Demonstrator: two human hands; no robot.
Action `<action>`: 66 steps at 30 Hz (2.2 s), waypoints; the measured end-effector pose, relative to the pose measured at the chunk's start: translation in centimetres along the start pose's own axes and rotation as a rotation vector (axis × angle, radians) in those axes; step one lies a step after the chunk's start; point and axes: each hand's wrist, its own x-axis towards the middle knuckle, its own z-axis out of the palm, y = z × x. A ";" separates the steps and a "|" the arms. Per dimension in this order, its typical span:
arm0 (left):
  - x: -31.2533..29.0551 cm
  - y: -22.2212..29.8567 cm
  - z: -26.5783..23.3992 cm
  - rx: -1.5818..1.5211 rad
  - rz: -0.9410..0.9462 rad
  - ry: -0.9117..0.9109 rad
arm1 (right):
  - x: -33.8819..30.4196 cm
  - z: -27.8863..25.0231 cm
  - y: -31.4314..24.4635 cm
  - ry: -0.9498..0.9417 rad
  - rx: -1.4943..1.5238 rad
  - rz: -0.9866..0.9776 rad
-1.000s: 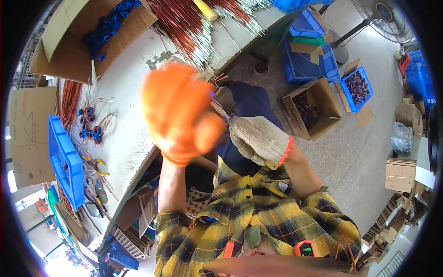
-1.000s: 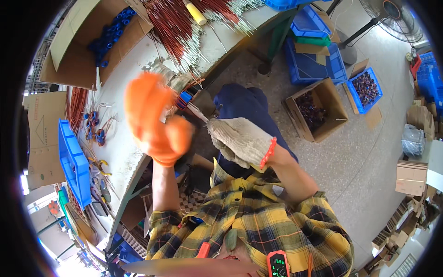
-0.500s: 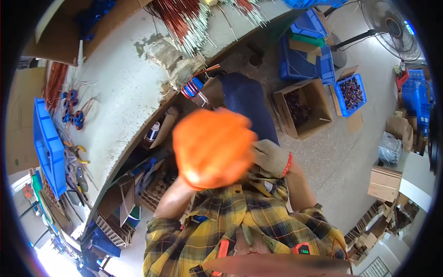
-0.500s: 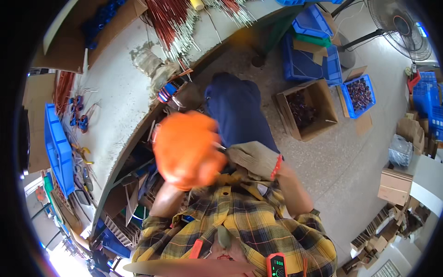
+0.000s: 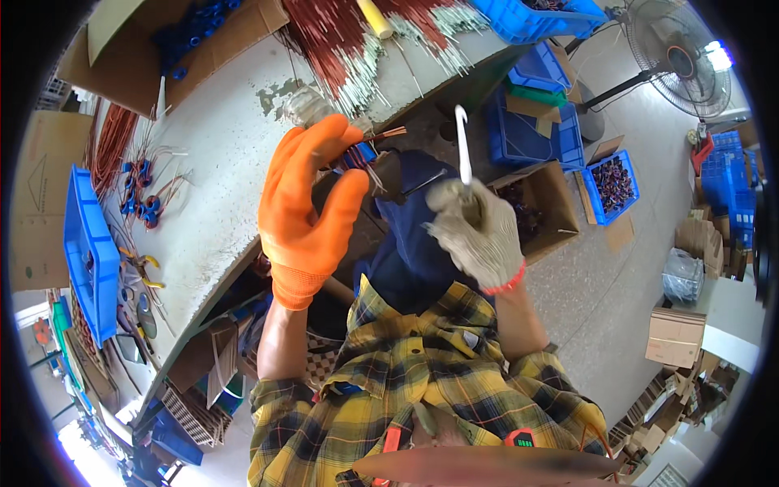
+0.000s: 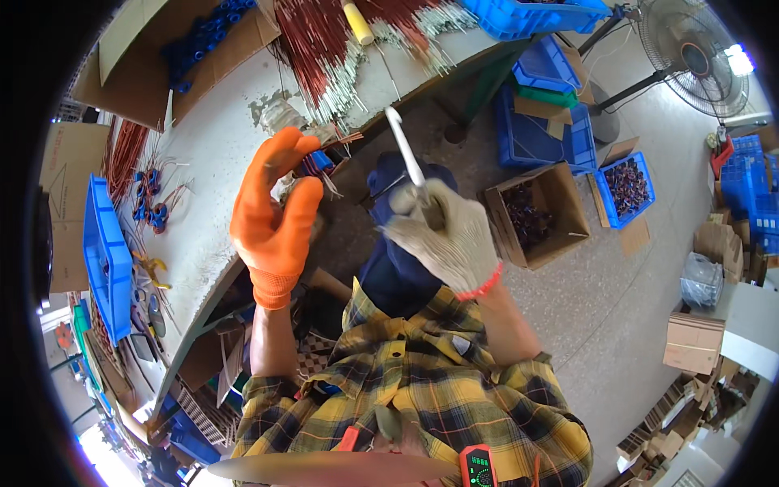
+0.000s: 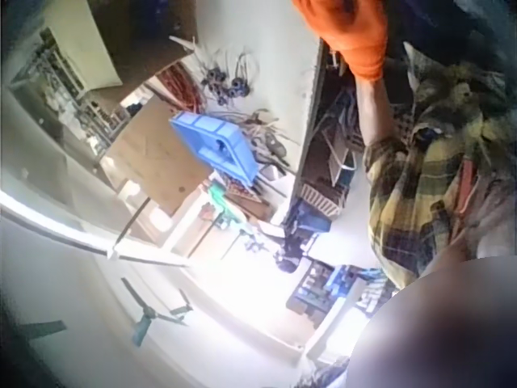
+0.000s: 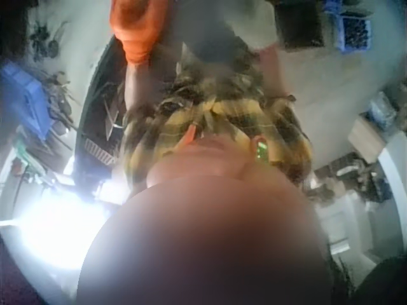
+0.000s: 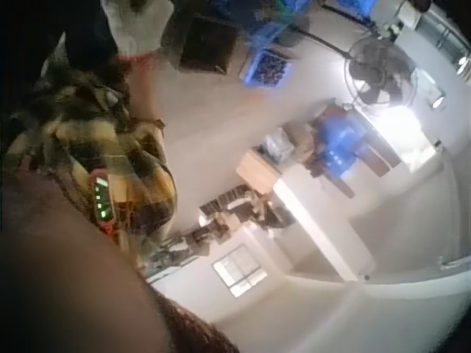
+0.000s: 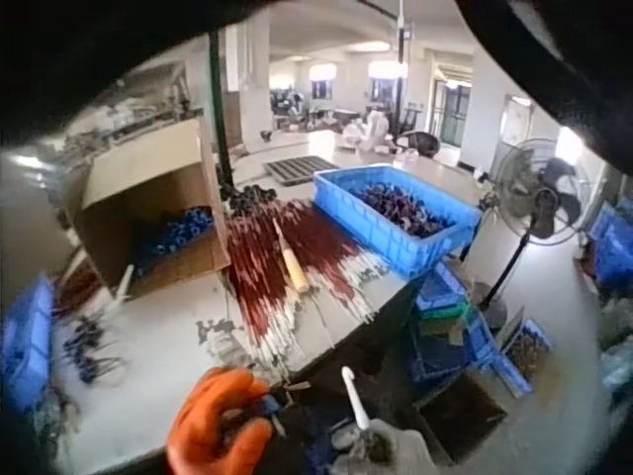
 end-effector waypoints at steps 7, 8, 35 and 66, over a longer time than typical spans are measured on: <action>1.3 -0.2 0.4 0.269 0.226 -0.065 | 3.6 2.4 -3.2 0.017 -0.015 -0.152; 1.2 -0.3 0.3 0.220 0.200 -0.041 | 3.7 1.7 -3.7 0.002 0.094 0.052; -2.1 -10.8 -16.1 1.340 -0.075 0.122 | -2.4 1.9 4.3 0.119 0.281 0.148; -2.3 -5.8 -19.0 1.286 0.065 0.335 | -0.2 11.3 3.5 -0.344 -0.228 -0.114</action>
